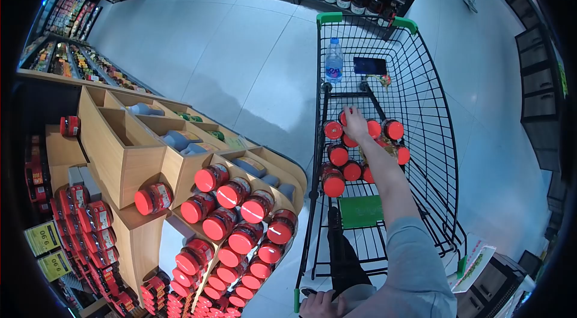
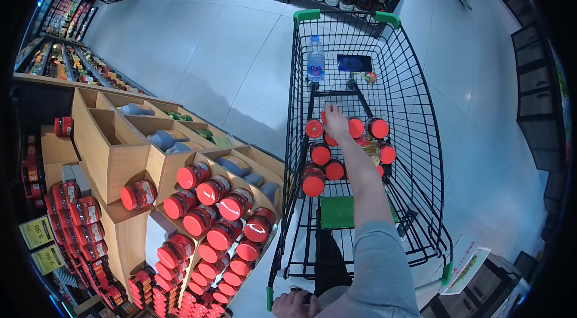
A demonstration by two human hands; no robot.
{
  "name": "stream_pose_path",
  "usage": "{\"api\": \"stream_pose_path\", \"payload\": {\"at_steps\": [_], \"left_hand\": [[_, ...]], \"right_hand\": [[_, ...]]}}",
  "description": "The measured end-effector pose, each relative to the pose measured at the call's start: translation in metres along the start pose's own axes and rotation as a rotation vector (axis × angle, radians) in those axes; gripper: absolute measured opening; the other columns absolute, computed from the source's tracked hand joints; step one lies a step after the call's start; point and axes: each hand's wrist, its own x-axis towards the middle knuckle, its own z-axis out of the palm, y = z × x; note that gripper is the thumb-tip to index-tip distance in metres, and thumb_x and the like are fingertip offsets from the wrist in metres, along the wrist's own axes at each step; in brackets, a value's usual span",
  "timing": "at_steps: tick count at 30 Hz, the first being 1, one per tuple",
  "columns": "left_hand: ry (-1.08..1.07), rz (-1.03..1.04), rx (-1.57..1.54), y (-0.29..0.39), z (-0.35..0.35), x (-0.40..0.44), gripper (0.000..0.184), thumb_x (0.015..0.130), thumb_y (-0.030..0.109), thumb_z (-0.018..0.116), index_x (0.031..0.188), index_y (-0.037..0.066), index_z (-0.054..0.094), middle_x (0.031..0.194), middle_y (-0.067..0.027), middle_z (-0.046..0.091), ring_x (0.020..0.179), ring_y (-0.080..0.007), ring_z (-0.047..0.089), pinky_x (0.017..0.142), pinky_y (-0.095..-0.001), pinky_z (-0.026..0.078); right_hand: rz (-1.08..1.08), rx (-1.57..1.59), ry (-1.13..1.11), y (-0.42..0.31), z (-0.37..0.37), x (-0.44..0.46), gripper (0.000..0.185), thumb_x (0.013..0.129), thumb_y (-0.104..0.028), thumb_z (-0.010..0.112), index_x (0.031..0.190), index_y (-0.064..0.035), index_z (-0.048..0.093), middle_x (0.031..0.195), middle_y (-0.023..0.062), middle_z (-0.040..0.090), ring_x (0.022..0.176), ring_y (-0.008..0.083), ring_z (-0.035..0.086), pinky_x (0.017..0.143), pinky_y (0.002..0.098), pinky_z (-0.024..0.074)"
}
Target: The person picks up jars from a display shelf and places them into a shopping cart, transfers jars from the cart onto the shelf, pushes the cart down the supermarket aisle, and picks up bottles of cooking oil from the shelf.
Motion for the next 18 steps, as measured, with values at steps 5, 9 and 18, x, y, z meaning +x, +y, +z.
{"api": "stream_pose_path", "payload": {"at_steps": [5,9,18], "left_hand": [[-0.052,-0.05,0.014,0.005,-0.005,0.003,0.021,0.078,0.032,0.072,0.084,0.013,0.068,0.073,-0.0075,0.062,0.064,-0.0288,0.06,0.058,-0.0428,0.047],[0.026,-0.029,0.011,0.005,-0.003,0.001,0.019,0.079,0.03,0.072,0.083,0.012,0.068,0.073,-0.0084,0.061,0.065,-0.0298,0.06,0.059,-0.0431,0.047],[0.211,0.114,0.014,-0.007,0.015,0.0,0.011,0.071,0.024,0.071,0.067,0.017,0.063,0.055,0.0025,0.052,0.05,-0.0202,0.054,0.048,-0.0344,0.04]], "right_hand": [[0.007,0.009,0.027,0.007,0.015,0.0,0.078,0.073,-0.004,0.078,0.14,-0.0078,0.039,0.138,0.0211,0.043,0.129,0.0406,0.045,0.098,0.0483,0.051],[0.058,0.1,0.125,-0.007,-0.004,-0.023,0.081,0.074,-0.005,0.077,0.144,-0.006,0.036,0.138,0.0245,0.042,0.128,0.0432,0.044,0.103,0.05,0.0455],[-0.189,0.53,0.17,-0.062,-0.108,-0.211,0.053,0.084,-0.016,0.074,0.129,0.0005,0.051,0.116,0.0199,0.057,0.107,0.0332,0.06,0.095,0.0422,0.0488]]}}
